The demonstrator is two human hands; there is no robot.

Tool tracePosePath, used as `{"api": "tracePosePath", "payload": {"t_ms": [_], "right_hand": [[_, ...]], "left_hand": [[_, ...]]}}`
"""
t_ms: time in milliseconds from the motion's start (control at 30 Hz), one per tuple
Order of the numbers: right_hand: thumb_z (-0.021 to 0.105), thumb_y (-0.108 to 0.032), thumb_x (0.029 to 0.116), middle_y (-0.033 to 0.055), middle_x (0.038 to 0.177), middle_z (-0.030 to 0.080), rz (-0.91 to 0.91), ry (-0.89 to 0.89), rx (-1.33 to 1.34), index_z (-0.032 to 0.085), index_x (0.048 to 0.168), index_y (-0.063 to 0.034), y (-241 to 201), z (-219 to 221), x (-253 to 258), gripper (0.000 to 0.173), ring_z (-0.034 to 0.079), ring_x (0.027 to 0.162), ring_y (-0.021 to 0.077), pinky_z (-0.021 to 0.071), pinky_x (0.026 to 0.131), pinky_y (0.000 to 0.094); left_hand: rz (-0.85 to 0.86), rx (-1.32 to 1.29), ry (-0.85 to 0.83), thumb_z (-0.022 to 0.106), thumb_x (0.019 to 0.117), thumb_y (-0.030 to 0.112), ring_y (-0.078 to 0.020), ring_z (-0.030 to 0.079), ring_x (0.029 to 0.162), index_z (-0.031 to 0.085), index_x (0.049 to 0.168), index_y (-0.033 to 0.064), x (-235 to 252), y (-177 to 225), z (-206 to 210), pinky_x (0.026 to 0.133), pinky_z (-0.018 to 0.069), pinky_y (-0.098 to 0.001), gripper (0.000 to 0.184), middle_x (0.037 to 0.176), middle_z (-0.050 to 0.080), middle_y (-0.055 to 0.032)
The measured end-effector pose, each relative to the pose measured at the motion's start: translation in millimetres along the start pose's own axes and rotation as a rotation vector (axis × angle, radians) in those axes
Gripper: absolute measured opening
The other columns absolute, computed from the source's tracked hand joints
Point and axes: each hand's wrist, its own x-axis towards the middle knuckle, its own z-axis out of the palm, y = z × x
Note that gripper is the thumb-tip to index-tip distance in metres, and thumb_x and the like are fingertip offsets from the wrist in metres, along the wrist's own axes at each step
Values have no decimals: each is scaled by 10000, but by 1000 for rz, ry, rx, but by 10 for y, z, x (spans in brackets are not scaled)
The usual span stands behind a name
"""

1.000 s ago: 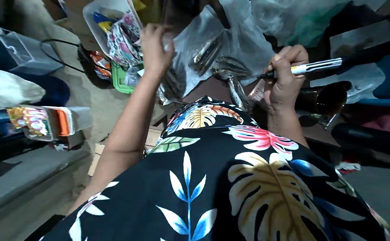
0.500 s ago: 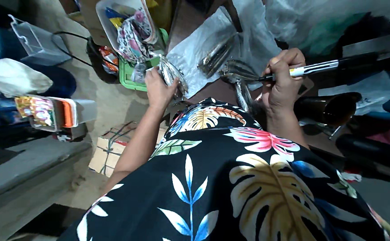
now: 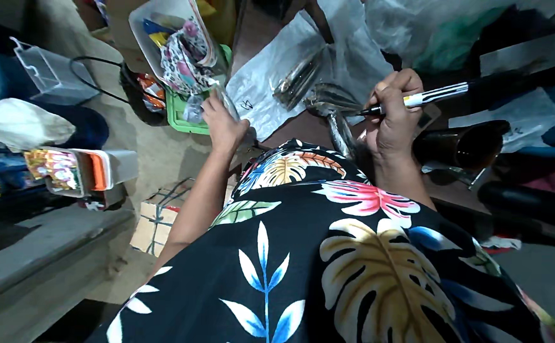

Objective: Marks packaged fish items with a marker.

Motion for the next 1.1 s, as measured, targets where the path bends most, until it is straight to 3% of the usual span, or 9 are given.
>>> {"api": "tracePosePath", "payload": {"t_ms": [133, 200, 300, 433, 567, 700, 800, 933, 1100], "right_hand": [[531, 61, 947, -44, 675, 573, -250, -116, 69, 523, 744, -146, 428, -237, 270, 290, 549, 563, 24, 449, 501, 136], [563, 12, 944, -55, 690, 594, -355, -167, 84, 545, 753, -172, 620, -336, 413, 266, 556, 569, 22, 449, 488, 153], [556, 8, 952, -56, 683, 586, -346, -171, 73, 537, 744, -173, 621, -342, 424, 277, 553, 570, 23, 444, 488, 153], [542, 3, 957, -60, 681, 582, -327, -190, 68, 533, 743, -179, 606, -296, 421, 281, 545, 562, 19, 442, 487, 153], [554, 6, 947, -62, 676, 575, -333, -218, 66, 530, 746, -179, 598, -232, 398, 274, 540, 563, 21, 441, 495, 156], [564, -12, 952, -62, 681, 587, -332, -243, 62, 538, 744, -186, 583, -220, 365, 272, 537, 555, 18, 427, 478, 152], [567, -4, 945, -66, 696, 592, -348, -287, 50, 548, 760, -186, 559, -201, 322, 260, 552, 575, 17, 445, 495, 154], [607, -10, 923, -99, 760, 617, -436, -448, -5, 589, 769, -190, 560, -69, 252, 237, 588, 664, -3, 512, 596, 176], [621, -43, 950, -33, 787, 590, -497, -694, -158, 559, 789, -79, 458, 151, 35, 177, 557, 675, -6, 478, 593, 164]], "left_hand": [[-89, -363, 4, 761, 799, 158, -337, 543, 1298, 310, 1540, -26, 82, -200, -179, 1062, 484, -477, 887, 1472, 472, -270], [-106, -580, -1, 679, 862, 115, -219, 634, 1095, 340, 1524, -2, 47, -270, -306, 898, 562, -385, 753, 1373, 552, -188], [-61, -933, -89, 471, 922, 121, -67, 641, 703, 487, 1381, 102, -120, -250, -533, 584, 562, -260, 460, 996, 668, 5], [-48, -1210, -309, 425, 922, 131, -66, 701, 814, 538, 1198, 158, -425, -37, -731, 674, 607, -255, 300, 980, 710, 21], [68, -1254, -563, 585, 894, 109, -135, 735, 916, 561, 1250, 113, -555, 133, -694, 741, 636, -298, 356, 1130, 734, -46], [79, -1181, -670, 677, 850, 95, -37, 714, 805, 519, 1278, 169, -712, 413, -709, 710, 620, -219, 463, 970, 736, 73], [73, -1073, -718, 637, 870, 27, -40, 703, 800, 498, 1330, 124, -760, 532, -654, 716, 613, -218, 491, 981, 720, 57], [187, -878, -791, 676, 867, 21, -58, 684, 775, 525, 1346, 65, -834, 640, -587, 687, 604, -228, 505, 1029, 702, 0], [365, -745, -842, 770, 816, 1, -53, 691, 937, 489, 1435, 77, -919, 785, -666, 805, 607, -217, 684, 1192, 672, -20]]}}
